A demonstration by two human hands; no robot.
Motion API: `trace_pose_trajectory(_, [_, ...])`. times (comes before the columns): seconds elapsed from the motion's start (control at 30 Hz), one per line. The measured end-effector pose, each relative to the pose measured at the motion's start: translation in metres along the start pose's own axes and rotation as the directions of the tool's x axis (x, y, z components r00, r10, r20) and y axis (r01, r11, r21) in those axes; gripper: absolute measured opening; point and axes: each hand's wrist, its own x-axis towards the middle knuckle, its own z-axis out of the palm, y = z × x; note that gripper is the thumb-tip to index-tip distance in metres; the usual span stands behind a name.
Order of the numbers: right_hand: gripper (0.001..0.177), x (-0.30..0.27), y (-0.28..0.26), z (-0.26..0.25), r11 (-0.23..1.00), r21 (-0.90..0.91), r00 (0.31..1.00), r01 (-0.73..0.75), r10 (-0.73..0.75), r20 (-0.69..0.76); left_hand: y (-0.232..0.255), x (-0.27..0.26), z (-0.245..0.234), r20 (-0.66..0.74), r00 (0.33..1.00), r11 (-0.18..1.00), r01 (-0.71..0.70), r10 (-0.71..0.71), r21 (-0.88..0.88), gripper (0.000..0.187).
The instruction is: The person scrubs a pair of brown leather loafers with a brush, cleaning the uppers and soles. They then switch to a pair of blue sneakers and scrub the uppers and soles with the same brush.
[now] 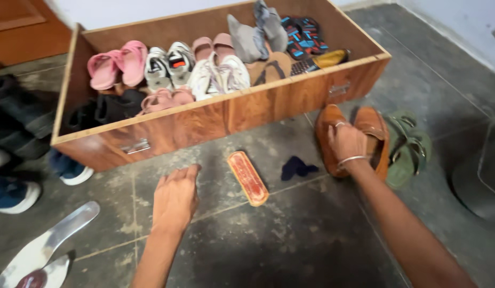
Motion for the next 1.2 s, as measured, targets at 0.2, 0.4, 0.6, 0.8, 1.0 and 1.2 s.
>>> trace_pose_trajectory(0.2, [0.027, 0.004, -0.102, -0.061, 0.820, 0.413, 0.910, 0.396, -0.290, -0.296, -0.034, -0.031, -0.027, -0.240, 0.970, 0.998, 0.035, -0.048, -0.056, 0.047])
trace_pose_trajectory(0.4, [0.022, 0.018, -0.213, -0.102, 0.677, 0.359, 0.765, 0.643, -0.552, -0.331, -0.083, -0.060, -0.051, -0.380, 0.908, 0.984, 0.166, -0.177, -0.061, 0.035])
trace_pose_trajectory(0.6, [0.010, 0.034, -0.316, -0.142, 0.408, 0.200, 0.440, 0.891, -0.884, -0.157, -0.144, -0.087, -0.059, -0.434, 0.857, 0.950, 0.313, -0.277, 0.012, 0.031])
trace_pose_trajectory(0.8, [0.017, 0.007, -0.418, -0.182, 0.168, 0.132, 0.201, 0.977, -0.933, -0.300, -0.207, -0.126, -0.049, -0.281, 0.808, 0.773, 0.583, -0.519, 0.251, 0.054])
trace_pose_trajectory(1.0, [0.042, -0.026, -0.504, -0.203, 0.152, 0.108, 0.169, 0.982, -0.971, -0.167, -0.287, -0.183, -0.029, -0.187, 0.683, 0.560, 0.700, -0.706, 0.444, 0.066])
trace_pose_trajectory(1.2, [0.059, -0.052, -0.569, -0.177, 0.104, 0.171, 0.165, 0.980, -0.903, -0.397, -0.356, -0.231, -0.004, -0.205, 0.538, 0.491, 0.837, -0.817, 0.242, 0.082])
